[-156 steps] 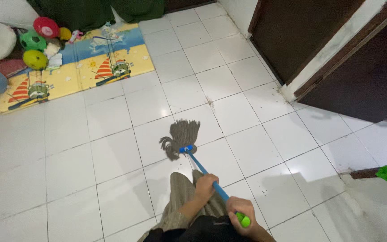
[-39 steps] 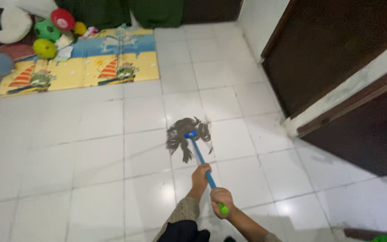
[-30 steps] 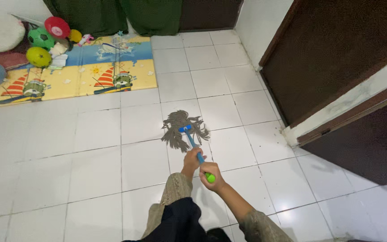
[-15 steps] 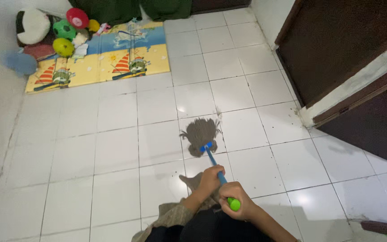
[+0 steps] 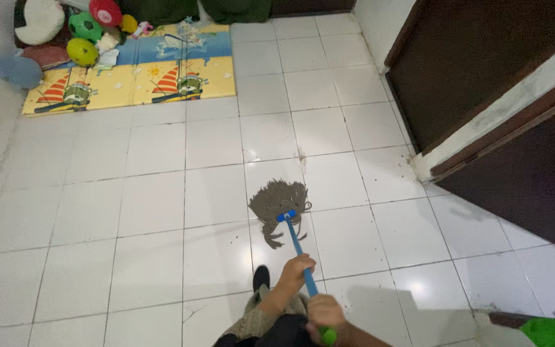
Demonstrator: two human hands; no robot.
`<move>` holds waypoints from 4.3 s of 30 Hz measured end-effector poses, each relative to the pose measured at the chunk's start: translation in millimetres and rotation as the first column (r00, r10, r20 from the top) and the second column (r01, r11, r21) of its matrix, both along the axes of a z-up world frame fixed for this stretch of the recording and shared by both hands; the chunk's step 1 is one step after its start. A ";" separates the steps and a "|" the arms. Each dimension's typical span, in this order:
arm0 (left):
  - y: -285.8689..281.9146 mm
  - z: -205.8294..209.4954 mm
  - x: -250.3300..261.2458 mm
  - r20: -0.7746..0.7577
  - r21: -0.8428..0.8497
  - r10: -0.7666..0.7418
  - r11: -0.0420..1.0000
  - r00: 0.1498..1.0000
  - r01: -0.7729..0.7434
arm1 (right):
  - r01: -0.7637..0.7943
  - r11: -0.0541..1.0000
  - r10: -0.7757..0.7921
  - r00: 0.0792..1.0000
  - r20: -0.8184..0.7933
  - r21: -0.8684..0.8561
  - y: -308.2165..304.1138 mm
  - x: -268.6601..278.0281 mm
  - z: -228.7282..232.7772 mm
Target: The person mops a white tiled floor using a blue and green mop. They move the mop back and forth across the surface, cleaning around a refrigerator and a colorful play mat with toys.
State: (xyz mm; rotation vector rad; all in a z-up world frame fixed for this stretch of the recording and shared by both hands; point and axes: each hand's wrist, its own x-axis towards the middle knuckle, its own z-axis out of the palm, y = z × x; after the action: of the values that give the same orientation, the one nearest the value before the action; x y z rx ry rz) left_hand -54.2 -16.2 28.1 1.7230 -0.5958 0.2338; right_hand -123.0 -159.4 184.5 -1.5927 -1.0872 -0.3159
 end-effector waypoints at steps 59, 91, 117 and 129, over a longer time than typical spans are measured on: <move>-61.9 -38.4 75.9 -0.053 0.021 0.117 0.993 0.992 -0.116 | -0.176 0.928 0.209 0.976 0.067 -0.328 -71.5 83.9 -68.8; -120.1 41.7 27.1 -0.131 0.075 0.220 0.974 0.967 -0.212 | -0.295 0.923 0.185 0.902 -0.389 -0.246 -128.1 63.7 55.0; -122.0 -24.7 152.6 0.116 0.042 0.097 0.994 0.988 -0.102 | -0.006 0.997 0.007 1.000 -0.007 0.079 -119.7 158.0 -23.7; -109.5 -54.5 262.1 -0.095 0.360 0.049 0.933 0.994 -0.011 | 0.004 0.989 -0.024 0.991 -0.132 -0.147 -104.3 213.8 -61.9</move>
State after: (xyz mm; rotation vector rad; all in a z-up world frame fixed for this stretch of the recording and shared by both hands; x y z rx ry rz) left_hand 207.9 -125.6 -26.5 2.0854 -0.5607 0.0568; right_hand 90.8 -263.7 122.6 -1.7267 -1.0154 -0.1390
